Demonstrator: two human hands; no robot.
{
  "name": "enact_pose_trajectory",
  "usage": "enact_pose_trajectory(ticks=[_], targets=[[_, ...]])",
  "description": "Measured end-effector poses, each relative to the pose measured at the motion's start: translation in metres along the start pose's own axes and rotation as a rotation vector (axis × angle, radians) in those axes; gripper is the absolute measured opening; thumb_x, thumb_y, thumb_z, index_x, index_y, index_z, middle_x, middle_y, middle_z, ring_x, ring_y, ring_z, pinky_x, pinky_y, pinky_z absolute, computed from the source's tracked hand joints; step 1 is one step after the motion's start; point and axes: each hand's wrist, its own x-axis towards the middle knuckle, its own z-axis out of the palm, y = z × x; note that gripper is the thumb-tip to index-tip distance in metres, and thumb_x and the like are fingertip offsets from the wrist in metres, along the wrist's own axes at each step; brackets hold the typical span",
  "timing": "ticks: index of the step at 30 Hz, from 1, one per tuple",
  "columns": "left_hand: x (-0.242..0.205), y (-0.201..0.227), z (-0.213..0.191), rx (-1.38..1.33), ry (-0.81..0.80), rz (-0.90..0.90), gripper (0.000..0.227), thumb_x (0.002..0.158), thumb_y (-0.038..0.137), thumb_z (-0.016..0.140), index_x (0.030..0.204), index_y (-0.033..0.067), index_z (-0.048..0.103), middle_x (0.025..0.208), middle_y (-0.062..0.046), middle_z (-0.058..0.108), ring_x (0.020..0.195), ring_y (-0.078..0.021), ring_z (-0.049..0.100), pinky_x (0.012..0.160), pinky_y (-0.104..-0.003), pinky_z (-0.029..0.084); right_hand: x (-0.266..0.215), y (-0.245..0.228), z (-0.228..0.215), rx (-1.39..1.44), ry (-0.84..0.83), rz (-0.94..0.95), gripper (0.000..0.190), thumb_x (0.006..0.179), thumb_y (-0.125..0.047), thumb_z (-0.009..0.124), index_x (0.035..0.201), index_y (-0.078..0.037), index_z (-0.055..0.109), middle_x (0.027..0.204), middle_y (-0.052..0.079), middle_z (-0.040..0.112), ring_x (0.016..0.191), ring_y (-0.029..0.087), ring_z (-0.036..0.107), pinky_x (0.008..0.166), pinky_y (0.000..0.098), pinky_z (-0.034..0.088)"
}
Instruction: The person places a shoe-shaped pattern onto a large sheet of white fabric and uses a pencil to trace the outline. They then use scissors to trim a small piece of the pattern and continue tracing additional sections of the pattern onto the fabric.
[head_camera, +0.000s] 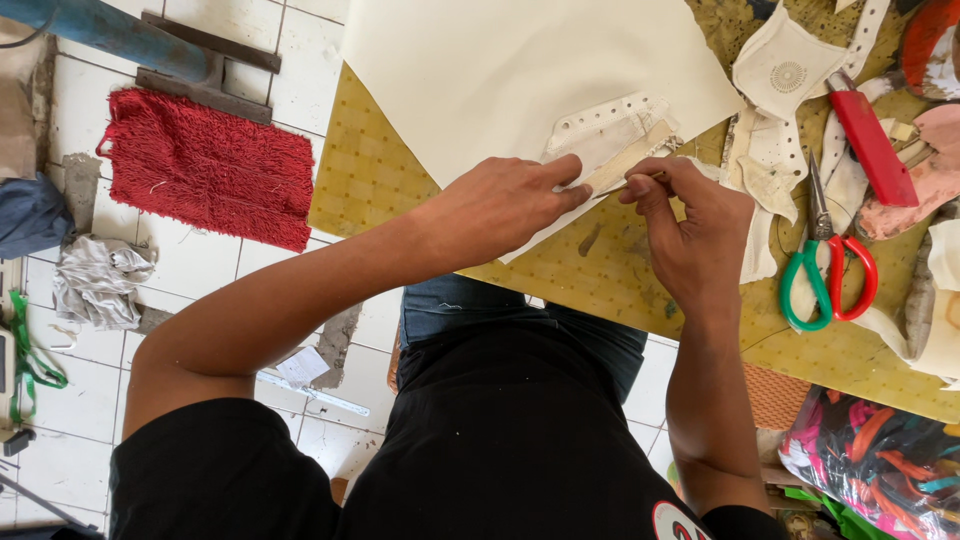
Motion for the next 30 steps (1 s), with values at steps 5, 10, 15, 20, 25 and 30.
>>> enact_pose_trajectory(ticks=[5, 10, 15, 20, 25, 30], targets=[[0.002, 0.000, -0.002, -0.010, -0.015, -0.006, 0.032, 0.091, -0.006, 0.051, 0.118, 0.0039, 0.065, 0.105, -0.009, 0.054, 0.069, -0.0253, 0.068, 0.061, -0.043, 0.057, 0.003, 0.005, -0.008, -0.004, 0.020, 0.039, 0.015, 0.109, -0.005, 0.056, 0.101, 0.003, 0.066, 0.078, 0.017, 0.067, 0.067, 0.025, 0.061, 0.071, 0.0361, 0.050], [0.007, -0.010, 0.022, -0.023, -0.011, 0.040, 0.042, 0.080, -0.011, 0.053, 0.121, -0.0002, 0.057, 0.098, -0.011, 0.046, 0.048, -0.0315, 0.054, 0.039, -0.047, 0.040, 0.007, 0.004, -0.021, -0.032, 0.109, 0.175, 0.036, 0.115, -0.022, 0.042, 0.092, 0.002, 0.056, 0.087, 0.011, 0.062, 0.080, 0.019, 0.060, 0.074, 0.0315, 0.051], [0.005, 0.000, 0.006, 0.051, -0.047, 0.006, 0.034, 0.088, -0.003, 0.059, 0.121, 0.0022, 0.062, 0.108, -0.008, 0.052, 0.072, -0.0253, 0.068, 0.061, -0.040, 0.058, 0.027, -0.016, -0.014, -0.201, -0.172, 0.211, 0.025, 0.112, -0.008, 0.042, 0.111, 0.008, 0.060, 0.088, 0.026, 0.063, 0.081, 0.037, 0.065, 0.078, 0.0454, 0.053], [0.011, 0.001, 0.013, 0.156, -0.052, 0.061, 0.025, 0.089, 0.001, 0.059, 0.114, 0.0002, 0.065, 0.106, -0.008, 0.052, 0.089, -0.0250, 0.064, 0.068, -0.031, 0.056, 0.025, -0.004, -0.003, -0.367, -0.164, 0.095, 0.023, 0.108, -0.009, 0.048, 0.117, 0.004, 0.064, 0.107, 0.021, 0.057, 0.096, 0.037, 0.062, 0.080, 0.0445, 0.053], [0.016, 0.005, -0.003, 0.165, -0.083, 0.058, 0.026, 0.088, 0.002, 0.060, 0.113, -0.0007, 0.066, 0.111, -0.010, 0.052, 0.101, -0.0260, 0.060, 0.071, -0.028, 0.055, 0.025, 0.001, 0.000, -0.446, -0.146, 0.096, 0.024, 0.102, -0.010, 0.059, 0.122, 0.002, 0.065, 0.123, 0.023, 0.056, 0.103, 0.041, 0.060, 0.086, 0.0500, 0.053], [0.017, 0.006, -0.017, 0.145, -0.096, 0.037, 0.033, 0.087, 0.002, 0.061, 0.119, -0.0041, 0.063, 0.126, -0.022, 0.051, 0.111, -0.0328, 0.056, 0.081, -0.031, 0.054, 0.024, 0.012, 0.003, -0.492, -0.148, 0.110, 0.028, 0.102, -0.017, 0.060, 0.128, -0.008, 0.066, 0.132, 0.017, 0.054, 0.096, 0.032, 0.059, 0.079, 0.0458, 0.055]])
